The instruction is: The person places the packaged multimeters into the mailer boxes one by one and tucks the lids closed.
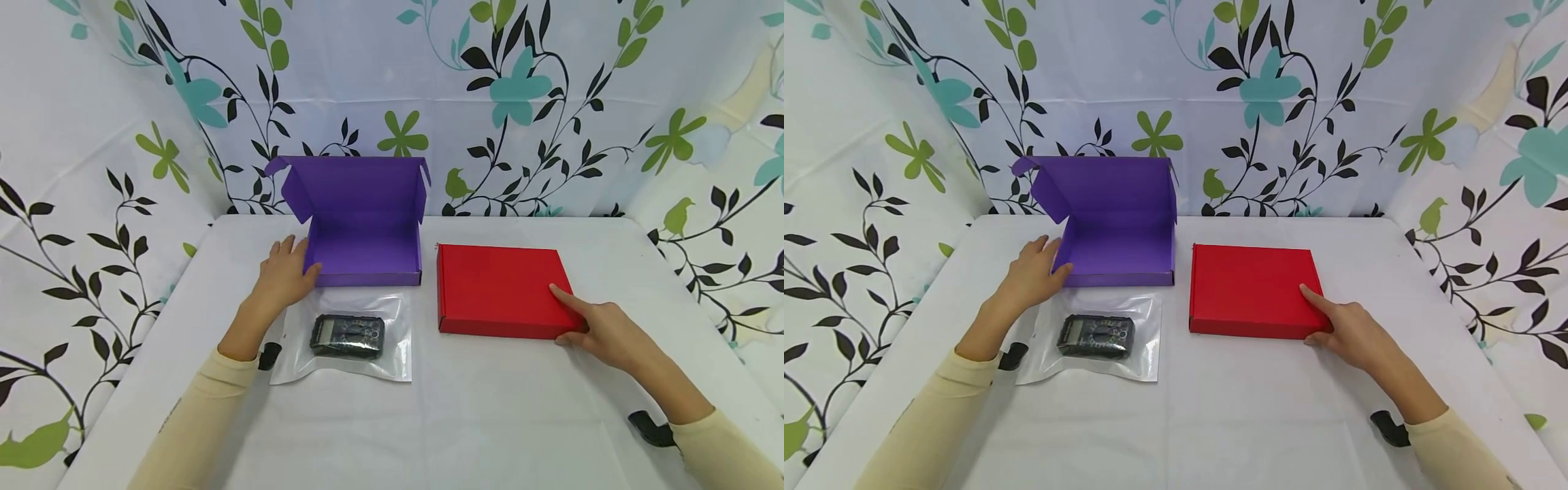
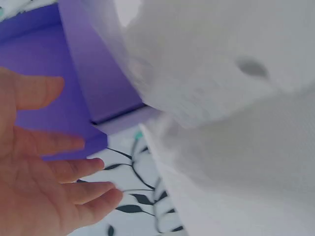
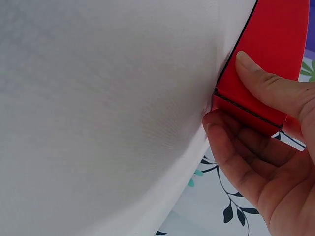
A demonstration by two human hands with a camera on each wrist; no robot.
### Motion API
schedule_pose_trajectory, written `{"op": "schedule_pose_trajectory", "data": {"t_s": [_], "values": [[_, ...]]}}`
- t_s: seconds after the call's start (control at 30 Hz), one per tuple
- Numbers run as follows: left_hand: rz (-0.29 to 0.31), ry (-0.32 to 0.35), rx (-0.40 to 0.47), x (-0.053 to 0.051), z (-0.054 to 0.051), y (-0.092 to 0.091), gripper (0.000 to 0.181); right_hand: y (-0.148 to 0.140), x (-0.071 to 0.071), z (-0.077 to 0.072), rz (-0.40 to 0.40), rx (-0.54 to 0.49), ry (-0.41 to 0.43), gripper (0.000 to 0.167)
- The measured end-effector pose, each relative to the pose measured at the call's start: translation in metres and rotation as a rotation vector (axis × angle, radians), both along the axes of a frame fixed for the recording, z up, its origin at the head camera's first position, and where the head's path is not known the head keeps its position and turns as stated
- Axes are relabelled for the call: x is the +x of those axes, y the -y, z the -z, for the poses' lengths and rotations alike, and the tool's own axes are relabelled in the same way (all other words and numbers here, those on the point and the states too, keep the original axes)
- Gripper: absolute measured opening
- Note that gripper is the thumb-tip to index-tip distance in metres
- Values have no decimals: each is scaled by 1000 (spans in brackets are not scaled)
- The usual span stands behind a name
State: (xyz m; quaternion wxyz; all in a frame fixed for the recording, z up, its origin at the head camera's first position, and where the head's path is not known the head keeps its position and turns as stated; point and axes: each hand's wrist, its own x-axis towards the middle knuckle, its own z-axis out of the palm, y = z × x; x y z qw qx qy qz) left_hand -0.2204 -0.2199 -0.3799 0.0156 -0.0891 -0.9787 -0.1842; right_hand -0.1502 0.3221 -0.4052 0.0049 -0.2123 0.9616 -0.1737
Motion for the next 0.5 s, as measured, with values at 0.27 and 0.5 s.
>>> {"op": "schedule_pose_trajectory", "data": {"t_s": [0.27,0.5], "values": [[-23,55,79,-13,8,17,48,-5,-11,-1,55,13,0,91],[-36,57,129,-20,14,21,36,-16,-31,-2,90,26,33,93]]}}
